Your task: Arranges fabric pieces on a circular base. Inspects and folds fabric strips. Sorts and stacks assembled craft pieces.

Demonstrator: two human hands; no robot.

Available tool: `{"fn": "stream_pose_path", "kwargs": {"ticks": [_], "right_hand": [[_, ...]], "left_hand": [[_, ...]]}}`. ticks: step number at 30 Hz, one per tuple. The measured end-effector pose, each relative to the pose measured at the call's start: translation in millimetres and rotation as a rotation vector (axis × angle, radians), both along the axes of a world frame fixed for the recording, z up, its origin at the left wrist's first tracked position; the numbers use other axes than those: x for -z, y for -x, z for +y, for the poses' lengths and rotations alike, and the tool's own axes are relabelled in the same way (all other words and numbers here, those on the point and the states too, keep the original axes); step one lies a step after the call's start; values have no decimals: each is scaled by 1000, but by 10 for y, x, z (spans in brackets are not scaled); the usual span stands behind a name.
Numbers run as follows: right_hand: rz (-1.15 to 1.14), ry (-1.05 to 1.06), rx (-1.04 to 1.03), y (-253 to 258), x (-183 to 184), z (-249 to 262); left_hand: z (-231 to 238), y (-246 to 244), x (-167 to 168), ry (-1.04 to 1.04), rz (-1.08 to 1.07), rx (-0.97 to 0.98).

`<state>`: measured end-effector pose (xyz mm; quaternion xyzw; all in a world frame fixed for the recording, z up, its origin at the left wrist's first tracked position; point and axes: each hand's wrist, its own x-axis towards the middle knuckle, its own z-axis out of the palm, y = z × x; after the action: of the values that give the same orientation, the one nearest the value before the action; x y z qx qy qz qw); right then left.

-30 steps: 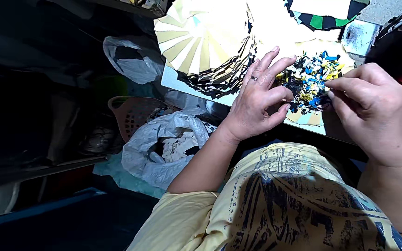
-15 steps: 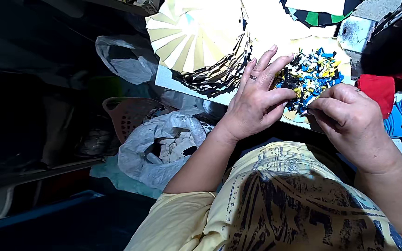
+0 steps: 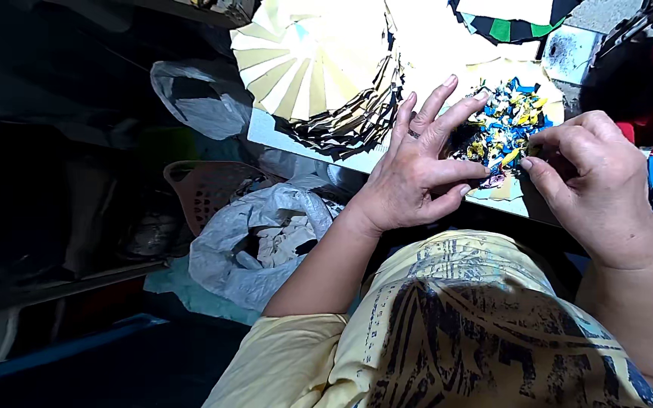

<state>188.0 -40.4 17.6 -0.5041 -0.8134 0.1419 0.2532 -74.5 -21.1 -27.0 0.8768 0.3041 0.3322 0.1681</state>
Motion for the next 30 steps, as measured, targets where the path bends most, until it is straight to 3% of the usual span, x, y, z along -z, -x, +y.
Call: {"fn": "stream_pose_path", "kwargs": {"ticks": [10, 16, 19, 25, 30], "right_hand": [[-7, -62, -81, 51, 33, 7], [-20, 71, -142, -48, -35, 4], [32, 40, -129, -76, -103, 28], [-77, 98, -134, -70, -80, 138], [-6, 12, -55, -21, -203, 323]], "left_hand": [[2, -84, -45, 12, 168, -14], [16, -48, -56, 50, 71, -10], [24, -38, -50, 59, 44, -22], [37, -75, -105, 124, 61, -67], [160, -59, -186, 135, -146, -52]]}}
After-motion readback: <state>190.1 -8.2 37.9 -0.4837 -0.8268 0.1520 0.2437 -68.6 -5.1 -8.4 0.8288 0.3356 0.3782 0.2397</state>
